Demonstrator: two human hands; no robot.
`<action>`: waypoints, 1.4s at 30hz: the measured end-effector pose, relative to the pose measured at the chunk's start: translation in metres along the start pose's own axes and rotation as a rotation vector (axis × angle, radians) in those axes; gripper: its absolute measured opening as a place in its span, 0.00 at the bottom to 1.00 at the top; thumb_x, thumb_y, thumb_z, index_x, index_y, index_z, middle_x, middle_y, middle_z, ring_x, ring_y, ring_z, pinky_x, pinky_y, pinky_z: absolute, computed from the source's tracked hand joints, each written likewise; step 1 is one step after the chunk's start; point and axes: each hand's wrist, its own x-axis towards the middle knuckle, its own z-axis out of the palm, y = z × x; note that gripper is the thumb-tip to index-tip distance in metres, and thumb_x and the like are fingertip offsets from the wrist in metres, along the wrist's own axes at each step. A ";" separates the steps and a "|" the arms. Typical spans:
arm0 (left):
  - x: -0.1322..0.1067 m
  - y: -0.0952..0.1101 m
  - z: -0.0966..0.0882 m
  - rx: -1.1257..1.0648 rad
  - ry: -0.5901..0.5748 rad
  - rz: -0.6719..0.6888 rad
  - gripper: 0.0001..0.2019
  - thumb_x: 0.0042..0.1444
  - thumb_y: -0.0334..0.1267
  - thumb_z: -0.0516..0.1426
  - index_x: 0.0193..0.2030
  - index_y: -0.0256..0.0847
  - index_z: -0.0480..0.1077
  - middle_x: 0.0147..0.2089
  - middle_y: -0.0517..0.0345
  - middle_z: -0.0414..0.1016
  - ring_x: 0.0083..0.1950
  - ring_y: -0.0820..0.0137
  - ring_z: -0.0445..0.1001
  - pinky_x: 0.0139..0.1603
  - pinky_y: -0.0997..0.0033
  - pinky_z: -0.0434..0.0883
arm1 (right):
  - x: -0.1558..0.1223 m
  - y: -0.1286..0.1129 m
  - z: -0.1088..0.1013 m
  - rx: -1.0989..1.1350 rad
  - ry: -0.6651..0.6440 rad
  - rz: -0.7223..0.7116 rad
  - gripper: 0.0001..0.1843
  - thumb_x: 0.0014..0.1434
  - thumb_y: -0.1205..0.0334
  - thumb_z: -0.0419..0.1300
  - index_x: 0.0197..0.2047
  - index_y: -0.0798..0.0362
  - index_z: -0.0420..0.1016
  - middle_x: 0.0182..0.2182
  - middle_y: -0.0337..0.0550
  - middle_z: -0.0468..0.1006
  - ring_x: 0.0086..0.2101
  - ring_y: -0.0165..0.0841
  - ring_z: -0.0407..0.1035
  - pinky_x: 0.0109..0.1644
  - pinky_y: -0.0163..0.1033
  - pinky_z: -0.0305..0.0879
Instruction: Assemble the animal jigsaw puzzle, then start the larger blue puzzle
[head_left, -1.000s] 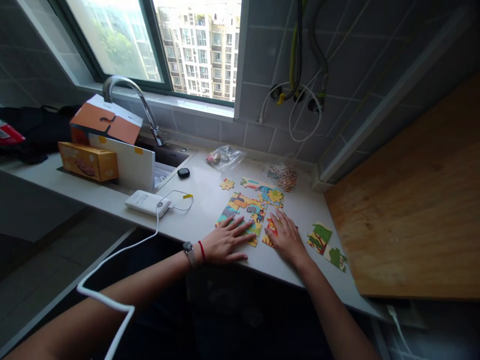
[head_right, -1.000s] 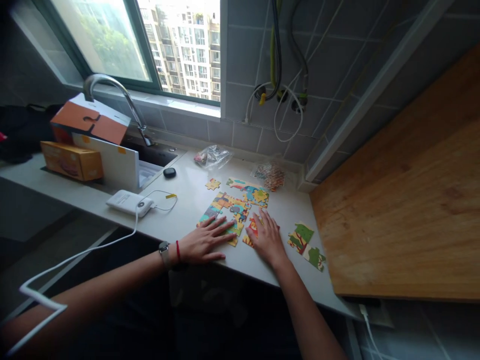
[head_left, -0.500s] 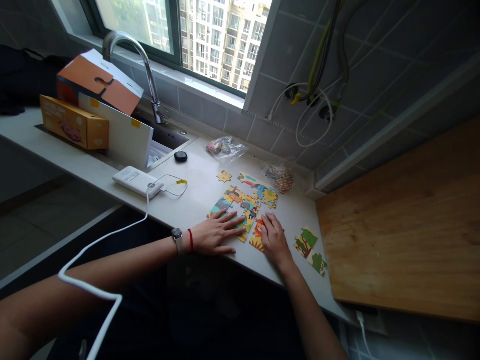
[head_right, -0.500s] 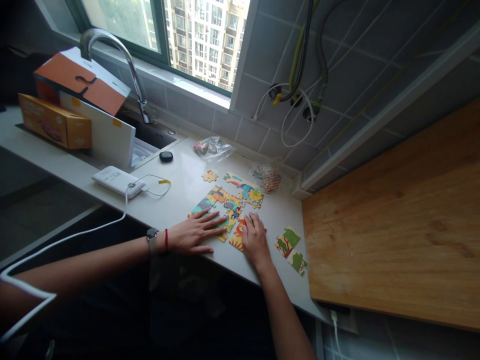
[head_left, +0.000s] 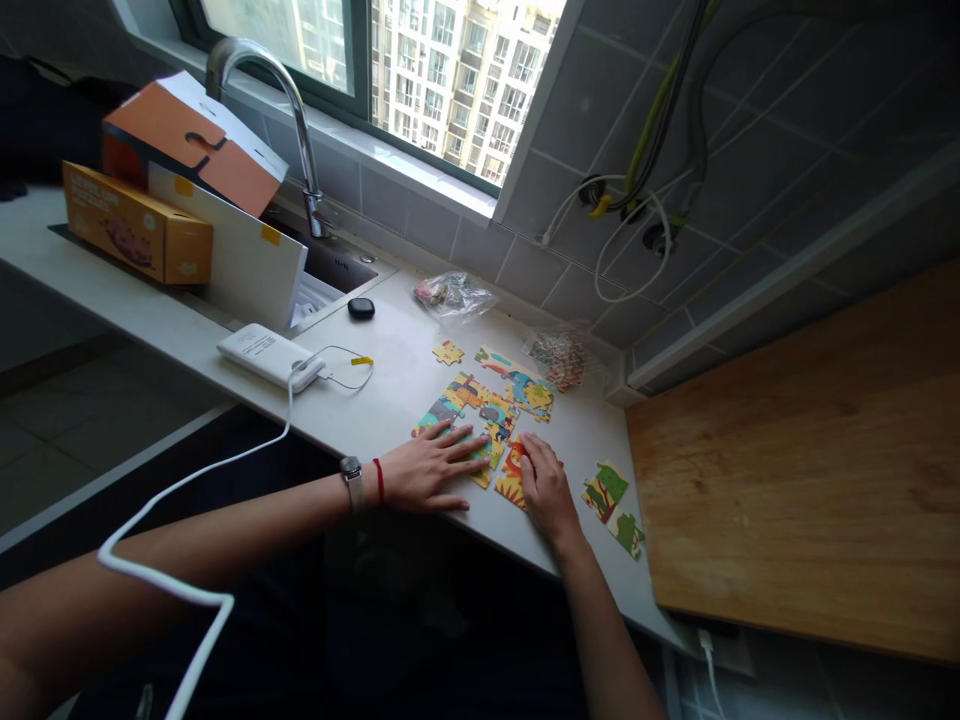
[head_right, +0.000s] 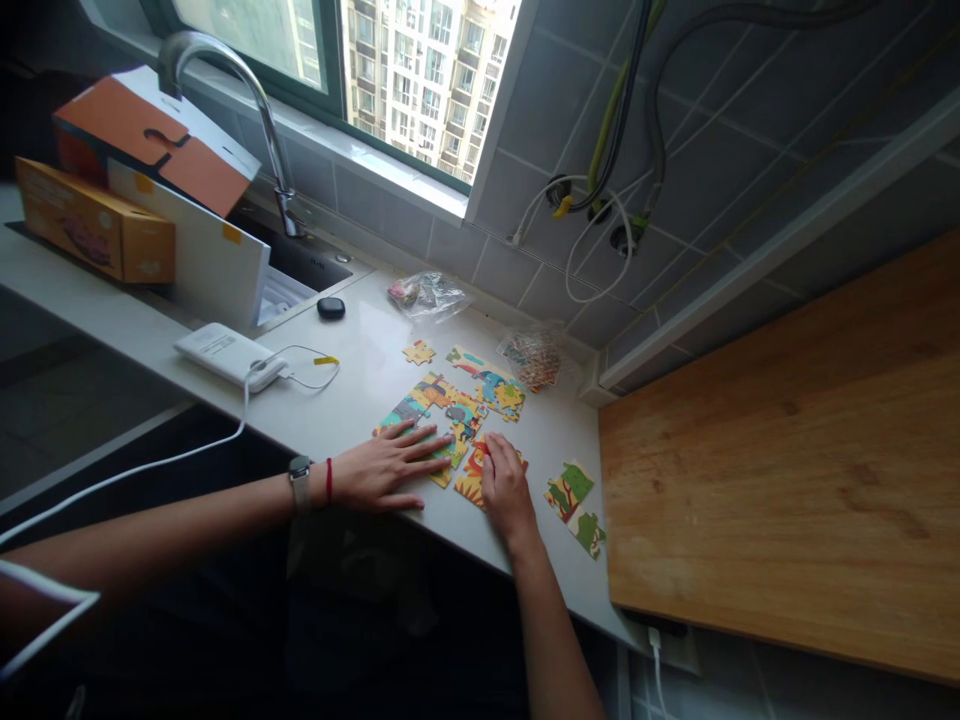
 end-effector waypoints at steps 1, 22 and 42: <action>0.000 0.000 0.000 0.004 0.000 -0.001 0.37 0.69 0.62 0.53 0.80 0.52 0.52 0.82 0.53 0.46 0.81 0.44 0.50 0.80 0.39 0.42 | 0.000 0.000 -0.001 0.004 0.000 -0.004 0.25 0.73 0.60 0.48 0.66 0.57 0.76 0.63 0.58 0.76 0.64 0.45 0.70 0.70 0.56 0.66; 0.000 0.001 -0.001 0.013 0.010 0.010 0.35 0.71 0.63 0.48 0.78 0.49 0.56 0.82 0.51 0.46 0.81 0.45 0.50 0.80 0.38 0.42 | -0.005 -0.007 -0.003 0.055 0.014 -0.034 0.24 0.73 0.65 0.50 0.67 0.49 0.74 0.61 0.53 0.77 0.62 0.43 0.71 0.67 0.54 0.69; -0.002 -0.002 0.003 0.000 0.072 0.013 0.35 0.70 0.61 0.51 0.79 0.49 0.55 0.83 0.50 0.43 0.82 0.47 0.44 0.80 0.43 0.42 | -0.010 -0.004 -0.013 0.145 0.422 0.123 0.17 0.70 0.59 0.53 0.50 0.54 0.82 0.48 0.53 0.83 0.50 0.42 0.77 0.59 0.53 0.75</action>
